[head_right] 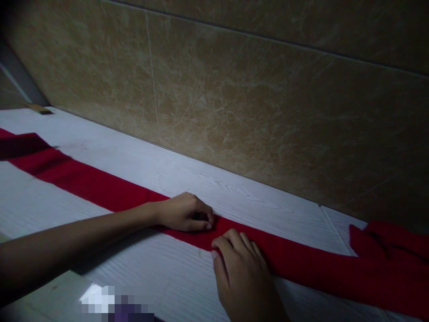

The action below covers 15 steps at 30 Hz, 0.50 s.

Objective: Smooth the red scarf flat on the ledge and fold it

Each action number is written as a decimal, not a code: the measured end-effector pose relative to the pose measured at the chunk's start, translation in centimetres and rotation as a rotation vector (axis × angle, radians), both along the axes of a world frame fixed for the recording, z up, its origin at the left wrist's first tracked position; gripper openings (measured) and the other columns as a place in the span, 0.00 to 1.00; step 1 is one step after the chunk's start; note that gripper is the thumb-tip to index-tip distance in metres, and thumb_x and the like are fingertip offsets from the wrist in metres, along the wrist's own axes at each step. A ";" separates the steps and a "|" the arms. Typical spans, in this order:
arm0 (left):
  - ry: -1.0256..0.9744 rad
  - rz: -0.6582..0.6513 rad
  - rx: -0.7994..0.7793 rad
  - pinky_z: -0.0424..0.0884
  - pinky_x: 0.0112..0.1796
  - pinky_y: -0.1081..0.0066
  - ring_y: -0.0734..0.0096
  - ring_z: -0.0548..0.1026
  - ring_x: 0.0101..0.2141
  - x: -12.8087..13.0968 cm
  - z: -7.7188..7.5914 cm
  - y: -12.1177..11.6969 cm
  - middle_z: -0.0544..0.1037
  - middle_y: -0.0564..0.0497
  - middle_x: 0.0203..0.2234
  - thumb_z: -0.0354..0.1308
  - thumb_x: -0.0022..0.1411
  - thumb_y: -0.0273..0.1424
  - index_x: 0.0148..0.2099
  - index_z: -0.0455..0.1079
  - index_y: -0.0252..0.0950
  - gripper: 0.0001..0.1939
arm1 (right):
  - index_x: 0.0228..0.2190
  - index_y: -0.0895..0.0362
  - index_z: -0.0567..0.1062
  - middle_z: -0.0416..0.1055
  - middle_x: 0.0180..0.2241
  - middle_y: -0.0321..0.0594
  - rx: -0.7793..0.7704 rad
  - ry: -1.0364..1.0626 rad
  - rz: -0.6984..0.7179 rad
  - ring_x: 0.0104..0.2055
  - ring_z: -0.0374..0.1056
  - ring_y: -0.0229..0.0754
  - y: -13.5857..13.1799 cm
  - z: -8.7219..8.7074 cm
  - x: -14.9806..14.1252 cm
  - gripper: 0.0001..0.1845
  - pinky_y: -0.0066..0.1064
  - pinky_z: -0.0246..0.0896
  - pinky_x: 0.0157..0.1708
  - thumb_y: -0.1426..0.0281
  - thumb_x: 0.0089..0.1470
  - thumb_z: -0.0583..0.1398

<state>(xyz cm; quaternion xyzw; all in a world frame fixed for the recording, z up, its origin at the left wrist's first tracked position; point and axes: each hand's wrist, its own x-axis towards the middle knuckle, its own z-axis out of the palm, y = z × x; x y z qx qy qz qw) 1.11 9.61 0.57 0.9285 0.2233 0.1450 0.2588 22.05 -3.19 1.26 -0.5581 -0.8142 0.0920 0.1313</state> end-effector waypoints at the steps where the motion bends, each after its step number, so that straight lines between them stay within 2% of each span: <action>1: 0.001 0.001 0.004 0.65 0.33 0.78 0.74 0.79 0.32 0.0 0.0 0.0 0.83 0.55 0.34 0.61 0.67 0.35 0.45 0.79 0.41 0.08 | 0.44 0.52 0.75 0.73 0.42 0.44 0.032 0.017 -0.004 0.44 0.69 0.51 0.0 0.0 0.0 0.14 0.45 0.63 0.43 0.71 0.64 0.51; 3: 0.004 0.001 0.009 0.65 0.33 0.77 0.73 0.79 0.32 0.0 0.0 0.0 0.83 0.54 0.34 0.61 0.67 0.36 0.45 0.79 0.41 0.08 | 0.44 0.52 0.74 0.73 0.42 0.43 0.058 0.026 -0.006 0.44 0.69 0.50 -0.1 0.0 0.1 0.14 0.45 0.63 0.43 0.71 0.64 0.51; 7: 0.011 0.005 0.004 0.66 0.33 0.77 0.73 0.79 0.32 0.1 0.1 -0.1 0.83 0.54 0.34 0.60 0.68 0.36 0.45 0.79 0.40 0.09 | 0.37 0.51 0.74 0.72 0.37 0.40 -0.015 -0.024 0.054 0.40 0.69 0.48 0.0 -0.2 0.4 0.12 0.41 0.63 0.39 0.72 0.64 0.51; 12: -0.005 -0.007 -0.006 0.67 0.33 0.77 0.73 0.80 0.33 0.1 0.1 0.0 0.84 0.54 0.35 0.60 0.67 0.35 0.45 0.79 0.41 0.08 | 0.43 0.52 0.74 0.72 0.39 0.42 0.099 0.025 0.037 0.41 0.69 0.47 -0.1 -0.4 0.4 0.15 0.40 0.63 0.41 0.75 0.64 0.49; 15: -0.019 -0.009 -0.016 0.67 0.34 0.77 0.73 0.80 0.33 0.0 0.1 0.0 0.84 0.54 0.35 0.60 0.67 0.35 0.45 0.79 0.41 0.08 | 0.40 0.52 0.75 0.73 0.38 0.41 0.039 -0.047 0.054 0.41 0.70 0.47 -0.2 -0.3 0.3 0.16 0.40 0.64 0.41 0.77 0.62 0.49</action>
